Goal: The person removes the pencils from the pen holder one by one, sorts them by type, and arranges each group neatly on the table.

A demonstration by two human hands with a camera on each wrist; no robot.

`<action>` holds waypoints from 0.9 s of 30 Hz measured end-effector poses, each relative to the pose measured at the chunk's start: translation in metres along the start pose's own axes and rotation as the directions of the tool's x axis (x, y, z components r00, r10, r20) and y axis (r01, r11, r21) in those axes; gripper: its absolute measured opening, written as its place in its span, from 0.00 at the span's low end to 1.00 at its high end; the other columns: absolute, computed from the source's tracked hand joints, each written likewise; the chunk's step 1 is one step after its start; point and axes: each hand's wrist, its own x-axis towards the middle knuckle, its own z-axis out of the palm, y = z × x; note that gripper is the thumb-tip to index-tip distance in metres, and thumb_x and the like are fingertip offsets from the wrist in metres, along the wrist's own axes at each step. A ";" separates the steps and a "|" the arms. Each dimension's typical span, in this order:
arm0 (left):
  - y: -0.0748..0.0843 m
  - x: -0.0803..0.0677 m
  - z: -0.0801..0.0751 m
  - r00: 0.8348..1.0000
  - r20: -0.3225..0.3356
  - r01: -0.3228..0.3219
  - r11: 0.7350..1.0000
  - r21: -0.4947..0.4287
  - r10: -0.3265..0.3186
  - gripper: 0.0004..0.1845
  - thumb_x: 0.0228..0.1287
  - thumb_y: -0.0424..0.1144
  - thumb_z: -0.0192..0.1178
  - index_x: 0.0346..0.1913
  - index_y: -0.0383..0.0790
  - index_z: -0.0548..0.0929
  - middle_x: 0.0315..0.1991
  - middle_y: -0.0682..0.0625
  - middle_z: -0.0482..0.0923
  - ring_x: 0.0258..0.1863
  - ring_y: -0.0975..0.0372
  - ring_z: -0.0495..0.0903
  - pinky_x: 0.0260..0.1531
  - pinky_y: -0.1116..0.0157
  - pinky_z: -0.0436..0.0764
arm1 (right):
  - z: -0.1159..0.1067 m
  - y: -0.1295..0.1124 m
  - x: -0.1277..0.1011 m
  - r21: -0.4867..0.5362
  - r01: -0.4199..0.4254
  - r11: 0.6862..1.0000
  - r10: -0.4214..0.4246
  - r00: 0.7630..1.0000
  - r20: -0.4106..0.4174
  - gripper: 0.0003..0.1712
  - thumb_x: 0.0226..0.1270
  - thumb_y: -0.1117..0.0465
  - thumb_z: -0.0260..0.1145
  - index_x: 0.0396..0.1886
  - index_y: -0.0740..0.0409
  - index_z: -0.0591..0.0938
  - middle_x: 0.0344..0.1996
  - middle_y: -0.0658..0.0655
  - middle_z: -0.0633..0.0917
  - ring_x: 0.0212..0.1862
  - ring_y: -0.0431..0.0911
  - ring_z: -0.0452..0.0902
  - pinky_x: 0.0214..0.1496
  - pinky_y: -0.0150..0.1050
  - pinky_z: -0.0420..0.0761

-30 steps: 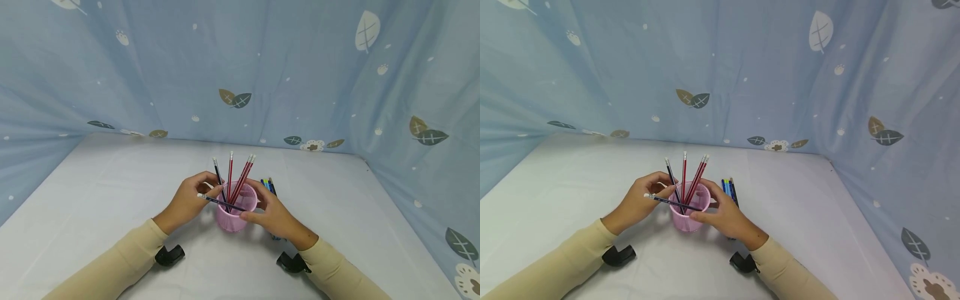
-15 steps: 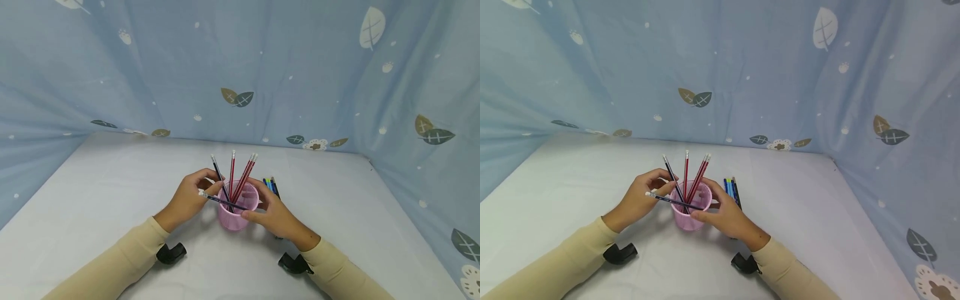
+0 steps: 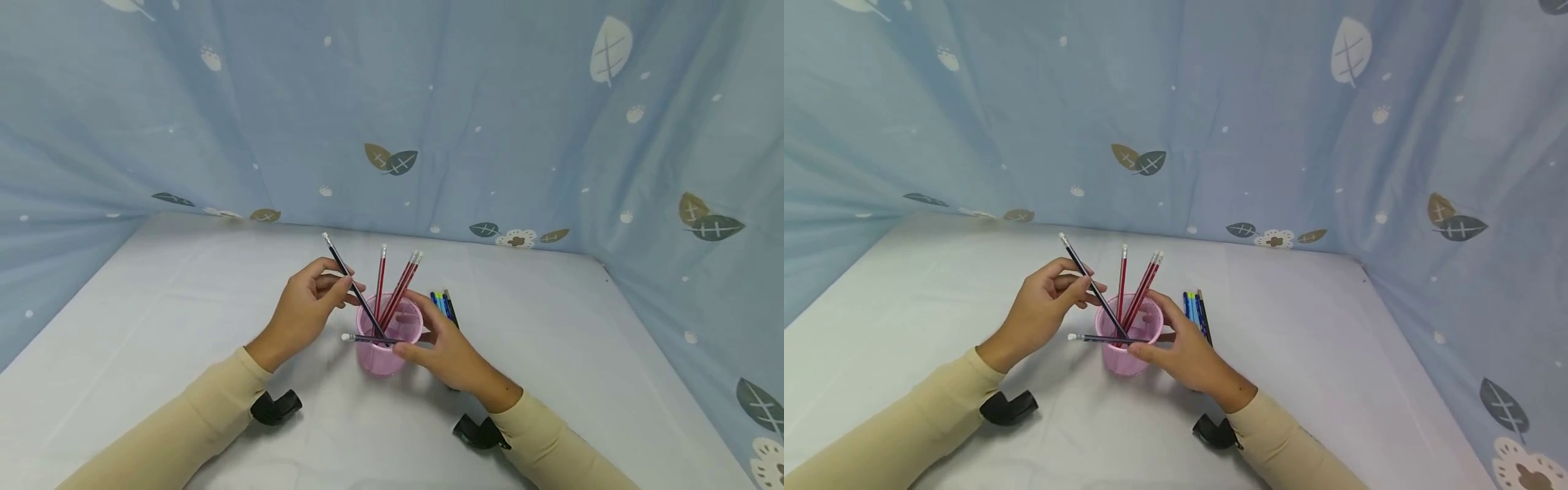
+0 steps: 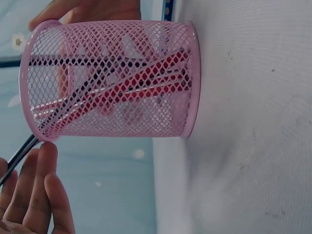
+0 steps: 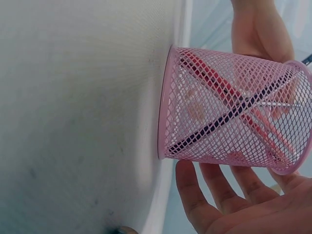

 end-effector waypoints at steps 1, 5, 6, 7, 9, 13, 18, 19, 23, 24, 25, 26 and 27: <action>0.001 0.001 -0.001 1.000 -0.003 -0.003 1.000 -0.011 0.003 0.12 0.76 0.43 0.55 0.52 0.37 0.75 0.45 0.40 0.88 0.37 0.62 0.89 0.41 0.65 0.85 | 0.000 0.000 0.000 0.002 0.005 1.000 -0.005 1.000 -0.001 0.48 0.65 0.53 0.72 0.79 0.47 0.56 0.73 0.58 0.66 0.68 0.56 0.73 0.64 0.53 0.79; 0.004 0.002 -0.003 0.999 -0.035 -0.018 0.998 -0.059 0.016 0.11 0.77 0.40 0.53 0.52 0.36 0.73 0.44 0.33 0.87 0.36 0.61 0.89 0.39 0.64 0.87 | -0.001 -0.002 0.000 0.007 0.013 1.000 -0.013 1.000 -0.002 0.48 0.65 0.52 0.72 0.79 0.48 0.56 0.72 0.59 0.67 0.68 0.57 0.72 0.65 0.56 0.78; 0.005 0.002 -0.004 0.999 -0.046 -0.020 0.998 -0.067 0.017 0.11 0.77 0.40 0.53 0.53 0.36 0.73 0.44 0.33 0.86 0.36 0.61 0.89 0.38 0.64 0.87 | -0.001 -0.003 0.000 0.009 0.012 1.000 -0.012 1.000 0.001 0.48 0.65 0.53 0.72 0.79 0.48 0.56 0.72 0.59 0.67 0.68 0.57 0.72 0.65 0.56 0.78; 0.006 0.002 -0.005 0.998 -0.056 -0.026 0.997 -0.073 0.022 0.11 0.77 0.40 0.53 0.53 0.35 0.73 0.44 0.33 0.86 0.36 0.61 0.89 0.38 0.65 0.86 | -0.001 -0.003 0.000 0.009 0.009 1.000 -0.009 1.000 0.003 0.48 0.65 0.53 0.72 0.79 0.48 0.56 0.72 0.59 0.67 0.68 0.57 0.72 0.65 0.56 0.78; 0.008 0.001 -0.007 0.996 -0.080 -0.041 0.996 -0.083 0.034 0.11 0.78 0.39 0.51 0.54 0.35 0.72 0.44 0.33 0.86 0.36 0.61 0.89 0.38 0.65 0.86 | -0.001 -0.003 -0.001 0.009 0.002 1.000 -0.002 1.000 0.008 0.48 0.65 0.53 0.72 0.79 0.48 0.56 0.72 0.59 0.67 0.68 0.57 0.72 0.65 0.56 0.78; 0.011 0.003 -0.012 0.983 -0.167 -0.093 0.992 -0.084 0.078 0.11 0.79 0.39 0.48 0.54 0.36 0.71 0.42 0.42 0.87 0.36 0.63 0.88 0.37 0.67 0.86 | 0.000 -0.003 -0.001 -0.003 -0.007 1.000 0.007 1.000 0.002 0.48 0.65 0.54 0.72 0.79 0.47 0.56 0.73 0.58 0.67 0.69 0.56 0.71 0.66 0.56 0.77; 0.015 0.004 -0.018 0.944 -0.304 -0.164 0.981 -0.100 0.127 0.08 0.81 0.39 0.43 0.53 0.43 0.70 0.36 0.58 0.88 0.33 0.64 0.88 0.35 0.69 0.85 | 0.000 -0.001 -0.001 -0.018 -0.012 1.000 0.012 1.000 -0.006 0.48 0.65 0.54 0.72 0.78 0.45 0.57 0.72 0.57 0.68 0.69 0.54 0.71 0.66 0.56 0.77; 0.016 0.005 -0.019 0.936 -0.328 -0.173 0.979 -0.108 0.129 0.07 0.81 0.39 0.42 0.53 0.44 0.69 0.35 0.59 0.88 0.33 0.64 0.88 0.35 0.69 0.85 | 0.000 0.000 -0.001 -0.018 -0.013 1.000 0.013 1.000 -0.004 0.48 0.65 0.54 0.72 0.78 0.45 0.57 0.72 0.57 0.68 0.68 0.54 0.72 0.66 0.55 0.77; 0.018 0.006 -0.025 0.911 -0.392 -0.192 0.972 -0.133 0.126 0.08 0.82 0.40 0.40 0.53 0.45 0.68 0.33 0.57 0.87 0.30 0.63 0.86 0.33 0.70 0.84 | 0.000 0.001 -0.002 -0.004 -0.008 1.000 0.008 1.000 0.005 0.47 0.66 0.53 0.71 0.79 0.47 0.56 0.72 0.58 0.67 0.67 0.55 0.72 0.65 0.55 0.78; 0.018 0.006 -0.026 0.908 -0.401 -0.191 0.973 -0.132 0.124 0.08 0.82 0.40 0.39 0.53 0.46 0.68 0.32 0.57 0.87 0.30 0.63 0.85 0.33 0.70 0.83 | 0.000 0.000 -0.002 -0.001 -0.003 1.000 0.003 1.000 0.007 0.48 0.66 0.52 0.71 0.79 0.47 0.56 0.72 0.58 0.66 0.68 0.56 0.72 0.66 0.55 0.78; 0.018 0.007 -0.028 0.905 -0.406 -0.194 0.972 -0.132 0.125 0.08 0.82 0.40 0.39 0.53 0.46 0.68 0.32 0.57 0.86 0.29 0.63 0.85 0.32 0.70 0.83 | 0.000 0.000 -0.002 -0.002 -0.003 1.000 0.003 1.000 0.006 0.48 0.66 0.52 0.71 0.79 0.47 0.56 0.73 0.58 0.66 0.68 0.56 0.71 0.66 0.55 0.78; 0.018 0.007 -0.029 0.906 -0.407 -0.188 0.973 -0.133 0.120 0.08 0.82 0.40 0.39 0.53 0.47 0.68 0.32 0.57 0.86 0.29 0.63 0.84 0.32 0.70 0.82 | 0.000 0.000 -0.002 0.000 -0.002 1.000 0.002 1.000 0.005 0.48 0.66 0.53 0.71 0.79 0.47 0.56 0.73 0.58 0.66 0.69 0.56 0.71 0.66 0.55 0.78; 0.017 0.007 -0.029 0.909 -0.403 -0.177 0.975 -0.134 0.109 0.08 0.82 0.41 0.40 0.54 0.47 0.68 0.31 0.57 0.86 0.28 0.63 0.84 0.31 0.70 0.82 | 0.000 0.000 -0.002 0.002 -0.001 1.000 0.001 1.000 0.004 0.48 0.66 0.53 0.72 0.79 0.47 0.56 0.73 0.58 0.66 0.69 0.56 0.71 0.66 0.55 0.78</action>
